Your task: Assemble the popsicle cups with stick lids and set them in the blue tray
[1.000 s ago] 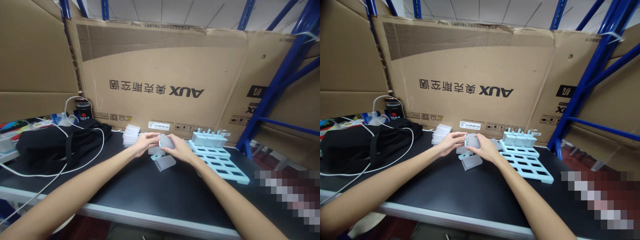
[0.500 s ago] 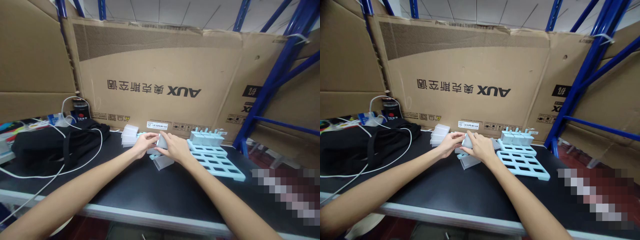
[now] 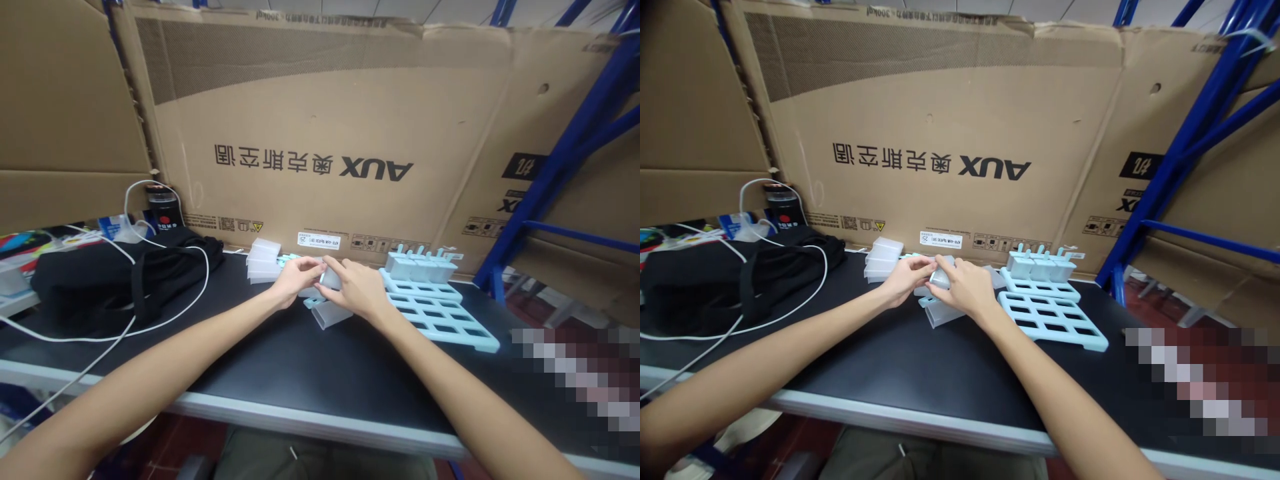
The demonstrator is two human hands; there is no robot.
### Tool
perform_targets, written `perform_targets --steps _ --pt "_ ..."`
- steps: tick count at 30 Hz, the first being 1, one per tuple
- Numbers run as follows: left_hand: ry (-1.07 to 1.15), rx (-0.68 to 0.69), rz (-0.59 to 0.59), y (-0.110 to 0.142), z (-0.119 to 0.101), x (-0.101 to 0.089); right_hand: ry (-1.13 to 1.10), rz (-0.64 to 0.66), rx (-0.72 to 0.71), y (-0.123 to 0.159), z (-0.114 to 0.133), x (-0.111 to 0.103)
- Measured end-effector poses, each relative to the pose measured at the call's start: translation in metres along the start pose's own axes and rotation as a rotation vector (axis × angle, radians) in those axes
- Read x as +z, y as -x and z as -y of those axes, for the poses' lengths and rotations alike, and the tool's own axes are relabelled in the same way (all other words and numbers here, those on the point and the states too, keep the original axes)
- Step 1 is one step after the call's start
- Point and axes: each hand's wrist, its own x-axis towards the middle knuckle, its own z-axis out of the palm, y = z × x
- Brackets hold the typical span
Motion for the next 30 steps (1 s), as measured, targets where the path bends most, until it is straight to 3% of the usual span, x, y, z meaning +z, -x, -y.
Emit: perform_targets --steps 4,9,12,21,25,30 --pt "-0.199 0.075 0.087 0.000 -0.002 -0.006 -0.029 -0.025 0.023 -0.002 -0.003 -0.003" --pt "-0.990 0.389 0.277 0.000 -0.002 -0.022 -0.052 -0.041 0.128 -0.006 -0.028 -0.010" --pt "-1.259 0.433 0.364 0.000 0.002 -0.030 -0.020 0.065 0.170 -0.004 -0.050 -0.010" --pt "-1.399 0.422 0.352 -0.003 0.007 -0.038 -0.115 0.427 -0.023 0.005 -0.083 0.025" --pt "-1.423 0.417 0.364 -0.005 0.007 -0.040 -0.116 0.424 -0.002 0.004 -0.086 0.038" --pt "-1.400 0.423 0.298 -0.005 0.004 -0.034 -0.261 0.342 0.113 0.002 -0.081 0.028"
